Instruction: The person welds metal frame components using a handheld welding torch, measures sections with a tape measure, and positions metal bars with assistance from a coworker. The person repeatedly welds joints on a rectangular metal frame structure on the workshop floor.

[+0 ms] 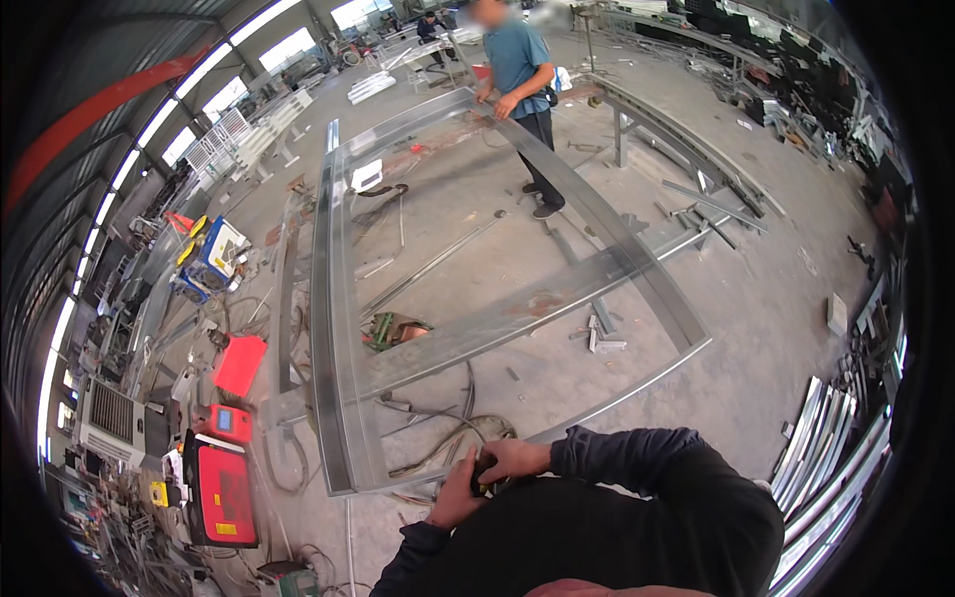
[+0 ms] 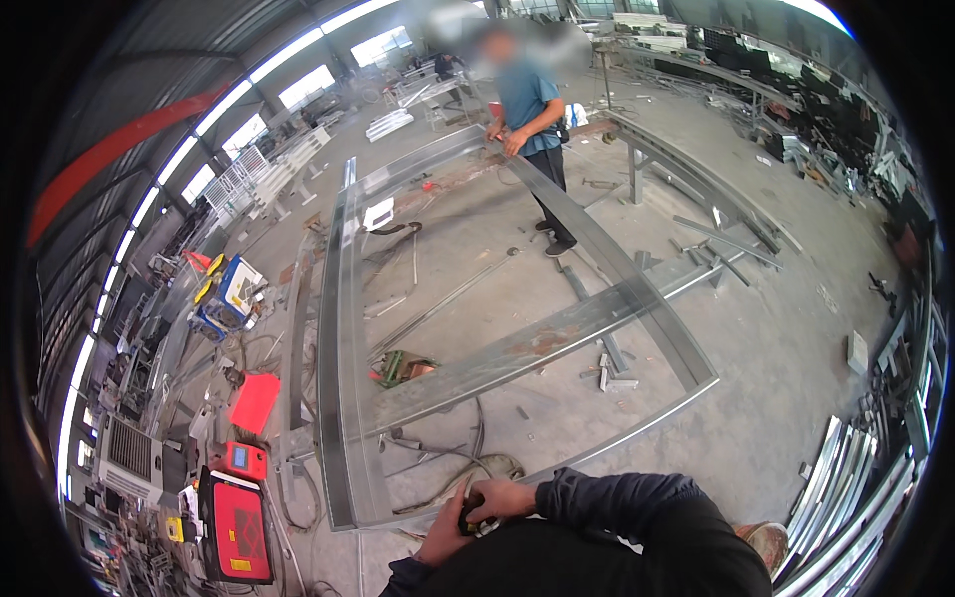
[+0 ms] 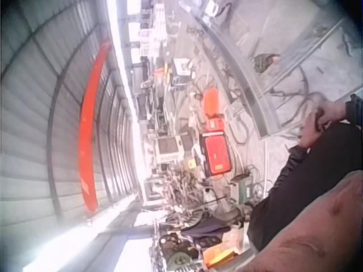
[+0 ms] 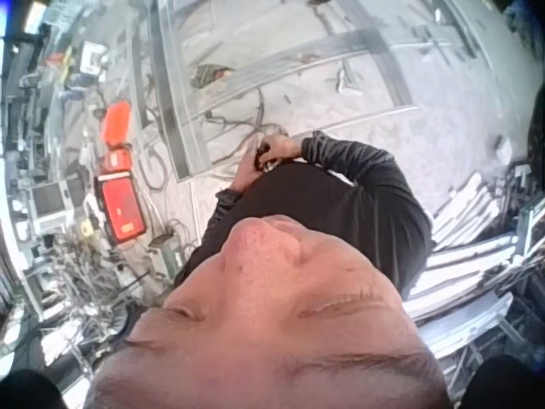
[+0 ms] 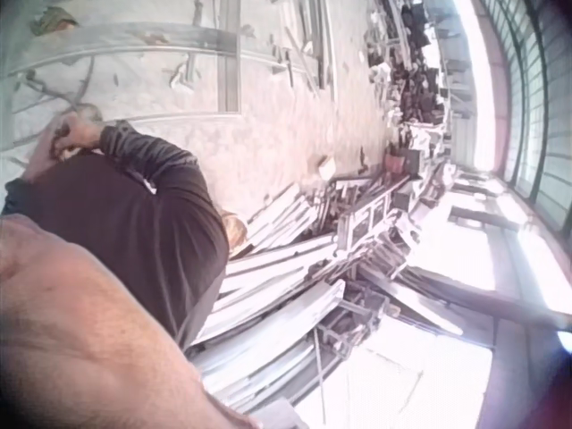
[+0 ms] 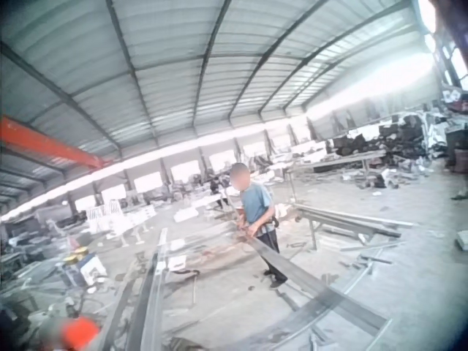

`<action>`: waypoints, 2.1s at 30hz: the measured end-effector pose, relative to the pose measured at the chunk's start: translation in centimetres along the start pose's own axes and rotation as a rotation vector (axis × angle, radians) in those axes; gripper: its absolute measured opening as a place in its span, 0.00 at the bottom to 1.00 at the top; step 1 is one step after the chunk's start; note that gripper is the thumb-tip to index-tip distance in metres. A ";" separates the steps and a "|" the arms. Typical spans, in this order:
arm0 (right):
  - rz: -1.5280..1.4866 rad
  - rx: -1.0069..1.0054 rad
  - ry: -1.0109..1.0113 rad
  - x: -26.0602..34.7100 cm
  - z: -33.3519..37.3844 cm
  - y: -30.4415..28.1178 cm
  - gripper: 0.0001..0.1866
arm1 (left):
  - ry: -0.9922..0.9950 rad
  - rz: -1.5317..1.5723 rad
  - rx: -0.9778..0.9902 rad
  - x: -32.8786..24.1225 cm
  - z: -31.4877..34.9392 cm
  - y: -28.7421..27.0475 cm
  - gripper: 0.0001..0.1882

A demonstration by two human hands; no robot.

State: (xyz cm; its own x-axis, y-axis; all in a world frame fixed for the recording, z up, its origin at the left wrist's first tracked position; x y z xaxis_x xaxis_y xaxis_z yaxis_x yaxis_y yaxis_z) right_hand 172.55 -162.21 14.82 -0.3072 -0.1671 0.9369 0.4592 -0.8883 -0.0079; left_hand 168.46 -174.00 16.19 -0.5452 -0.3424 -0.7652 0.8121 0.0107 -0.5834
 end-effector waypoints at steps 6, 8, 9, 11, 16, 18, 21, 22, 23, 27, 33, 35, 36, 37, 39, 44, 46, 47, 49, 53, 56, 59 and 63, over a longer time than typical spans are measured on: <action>0.190 -0.008 -0.135 1.4 -2.1 -0.1 0.16 | -0.199 0.451 -0.110 1.6 1.0 0.1 0.58; 0.233 -0.078 -0.133 1.3 -3.2 -0.1 0.17 | -0.304 0.483 -0.142 1.4 1.9 -0.3 0.53; 0.239 -0.105 -0.126 1.0 -3.4 -0.4 0.18 | -0.351 0.437 -0.137 1.0 2.0 -0.8 0.52; 0.251 -0.160 -0.108 0.5 -3.4 -1.1 0.19 | -0.376 0.414 -0.119 2.4 2.4 -0.7 0.48; -0.373 -0.068 -0.326 4.7 1.5 -9.5 0.11 | -0.551 0.572 -0.001 12.4 12.6 1.5 0.32; -0.259 -0.445 -0.412 5.4 5.9 -20.5 0.12 | -0.508 0.670 0.009 17.4 19.2 3.6 0.31; -0.630 -0.937 -0.700 7.0 13.1 -36.1 0.05 | -0.764 0.714 0.200 23.5 28.7 7.8 0.20; -0.716 -1.133 -0.792 5.0 16.3 -40.7 0.03 | -0.745 0.760 0.264 23.1 28.9 8.2 0.18; -0.691 -1.281 -0.811 3.3 19.4 -44.6 0.03 | -0.723 0.801 0.328 21.7 29.2 8.2 0.17; -0.627 -1.555 -0.755 -0.4 19.6 -49.3 0.03 | -0.717 0.857 0.509 14.1 30.1 6.0 0.15; -0.563 -1.089 -0.515 -1.1 3.4 -35.8 0.24 | -0.512 0.581 0.493 10.4 20.3 1.9 0.16; -0.608 -0.840 -0.554 -1.7 -0.7 -27.7 0.23 | -0.378 0.283 0.494 13.5 15.5 1.1 0.20; -0.608 -0.799 -0.477 -3.1 -1.2 -24.0 0.23 | -0.547 0.589 0.394 16.5 13.9 1.1 0.16; -0.602 -0.817 -0.366 -5.1 -0.8 -20.9 0.23 | -0.524 0.667 0.376 17.7 10.4 0.6 0.14; -0.561 -0.782 -0.297 -7.7 1.4 -15.7 0.23 | 0.011 -0.232 0.424 13.1 3.3 -3.3 0.14; -0.277 -0.858 -0.076 -11.5 7.9 -8.3 0.22 | -0.488 0.926 0.227 14.3 -3.5 -5.4 0.23; -0.239 -0.942 -0.064 -14.0 10.2 -6.7 0.21 | -0.489 0.947 0.240 14.3 -5.8 -6.5 0.22; -0.220 -0.994 -0.060 -14.7 11.6 -6.6 0.21 | -0.504 0.961 0.218 13.9 -6.9 -7.1 0.22; -0.238 -1.031 -0.014 -15.6 13.4 -6.0 0.21 | -0.522 0.937 0.214 14.5 -8.6 -8.1 0.21; -0.326 -1.060 0.044 -15.2 15.6 -5.0 0.21 | -0.545 0.940 0.233 14.3 -11.0 -9.5 0.21; -0.324 -1.084 0.034 -14.9 16.0 -4.7 0.20 | -0.544 0.938 0.211 14.3 -12.0 -10.1 0.21; -0.106 -1.119 0.043 -14.3 15.7 -4.7 0.20 | -0.452 0.949 0.182 13.2 -14.3 -11.9 0.18; 0.543 -1.105 0.014 -9.1 15.6 -4.5 0.23 | -0.514 0.899 0.096 12.0 -16.2 -14.3 0.18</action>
State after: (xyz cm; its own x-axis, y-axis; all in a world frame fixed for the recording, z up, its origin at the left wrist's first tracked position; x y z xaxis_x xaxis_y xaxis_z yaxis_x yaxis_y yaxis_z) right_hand 186.25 -150.06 11.77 -0.3085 -0.6265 0.7157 -0.4194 -0.5858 -0.6935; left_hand 146.98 -162.99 10.95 0.4053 -0.6044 -0.6859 0.9006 0.3930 0.1858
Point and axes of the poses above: each hand's wrist, its own z-axis away from the middle knuckle, its own y-axis out of the palm, x = y × z, the point moved 9 cm from there along -z, towards the middle knuckle, and after that the axes turned 14 degrees about x, right-handed, at the moved point
